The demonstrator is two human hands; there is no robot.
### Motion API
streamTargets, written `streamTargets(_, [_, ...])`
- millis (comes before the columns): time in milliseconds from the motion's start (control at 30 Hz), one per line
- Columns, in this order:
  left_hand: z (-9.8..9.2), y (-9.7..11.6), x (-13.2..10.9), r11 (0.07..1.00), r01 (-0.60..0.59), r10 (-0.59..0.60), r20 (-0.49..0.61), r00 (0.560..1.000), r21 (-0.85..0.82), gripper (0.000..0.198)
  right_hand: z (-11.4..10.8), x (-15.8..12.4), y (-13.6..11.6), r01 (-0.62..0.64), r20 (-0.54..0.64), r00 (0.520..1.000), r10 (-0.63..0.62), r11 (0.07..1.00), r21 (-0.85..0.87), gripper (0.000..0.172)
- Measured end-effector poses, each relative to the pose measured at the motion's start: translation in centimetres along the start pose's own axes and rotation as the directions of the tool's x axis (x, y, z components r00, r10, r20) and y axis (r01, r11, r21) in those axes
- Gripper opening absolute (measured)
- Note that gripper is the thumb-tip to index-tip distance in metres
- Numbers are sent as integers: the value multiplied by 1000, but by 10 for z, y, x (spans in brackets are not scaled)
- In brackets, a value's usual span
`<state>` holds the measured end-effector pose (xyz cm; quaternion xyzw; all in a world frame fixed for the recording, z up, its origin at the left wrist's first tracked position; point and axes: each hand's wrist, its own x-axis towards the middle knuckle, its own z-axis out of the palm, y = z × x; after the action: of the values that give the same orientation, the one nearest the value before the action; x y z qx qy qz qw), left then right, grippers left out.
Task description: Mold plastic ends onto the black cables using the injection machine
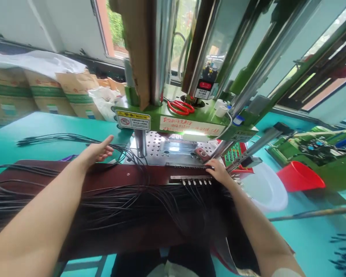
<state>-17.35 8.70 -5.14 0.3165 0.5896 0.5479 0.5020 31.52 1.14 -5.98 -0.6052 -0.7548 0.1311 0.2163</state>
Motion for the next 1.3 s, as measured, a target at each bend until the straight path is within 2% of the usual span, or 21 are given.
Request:
streamTargets(100, [4,9,-15,939,171,-222,146,964,299,35,-12,-15,-6,82,86,993,-77,995,-57,33])
streamTargets(167, [13,17,-33,880,165,-301,254,919,446,27,-19,-25,-10,188,229,959,-165,979,-83,40])
streamTargets(300, [57,29,-98,893,-15,-187,401,897,450,9,-25,-33,-20,255,371,913,-171,947,-193,46])
streamTargets(333, [72,28,-119,889,-106,-139,481,865,446,8,-26,-31,-22,243,399,906,-139,944,-225,46])
streamTargets(367, [87,25,-143,874,-222,-109,621,777,431,7,-27,-28,-24,236,437,893,-111,941,-244,46])
streamTargets(400, [102,19,-166,850,-354,-69,749,659,390,7,-27,-24,-25,234,476,875,-89,939,-254,45])
streamTargets(433, [115,10,-188,813,-474,-32,839,543,338,9,-28,-19,-27,234,508,858,-75,937,-258,45])
streamTargets(467, [126,-1,-208,775,-569,19,890,456,275,11,-29,-15,-29,238,532,844,-68,936,-259,45])
streamTargets(500, [134,-13,-225,734,-638,48,919,391,233,12,-29,-11,-31,244,550,833,-64,934,-261,44])
streamTargets(567, [143,-39,-250,688,-697,59,941,333,204,17,-31,-6,-37,247,570,820,-48,929,-276,40])
streamTargets(600, [144,-51,-257,694,-691,59,940,336,203,20,-33,-4,-40,245,572,819,-40,926,-286,37])
streamTargets(700, [143,-75,-265,771,-602,67,913,401,208,27,-41,0,-54,219,544,839,-11,922,-318,30])
streamTargets(800, [145,-76,-260,788,-566,46,894,446,242,32,-51,6,-65,151,476,878,37,924,-351,28])
streamTargets(900, [157,-64,-247,758,-582,-12,899,438,293,33,-60,14,-70,82,395,916,72,929,-360,26])
streamTargets(967, [171,-55,-237,762,-526,-168,899,404,379,33,-65,20,-72,50,333,940,73,937,-346,27])
streamTargets(1000, [178,-52,-232,778,-445,-276,877,392,443,33,-68,24,-72,36,299,952,69,942,-333,27])
streamTargets(1067, [195,-49,-224,832,-156,-458,817,350,533,34,-72,32,-72,7,238,969,66,956,-294,26])
streamTargets(1133, [211,-51,-220,872,197,-489,822,293,448,30,-74,42,-70,-28,182,981,73,970,-242,27])
streamTargets(1167, [219,-53,-218,872,335,-454,843,288,356,28,-73,47,-69,-45,159,984,80,976,-212,27])
streamTargets(1233, [233,-57,-214,855,486,-378,860,343,182,24,-67,59,-65,-73,130,987,93,986,-150,30])
streamTargets(1300, [243,-61,-206,845,528,-360,816,452,81,16,-58,73,-60,-98,118,987,109,991,-91,27])
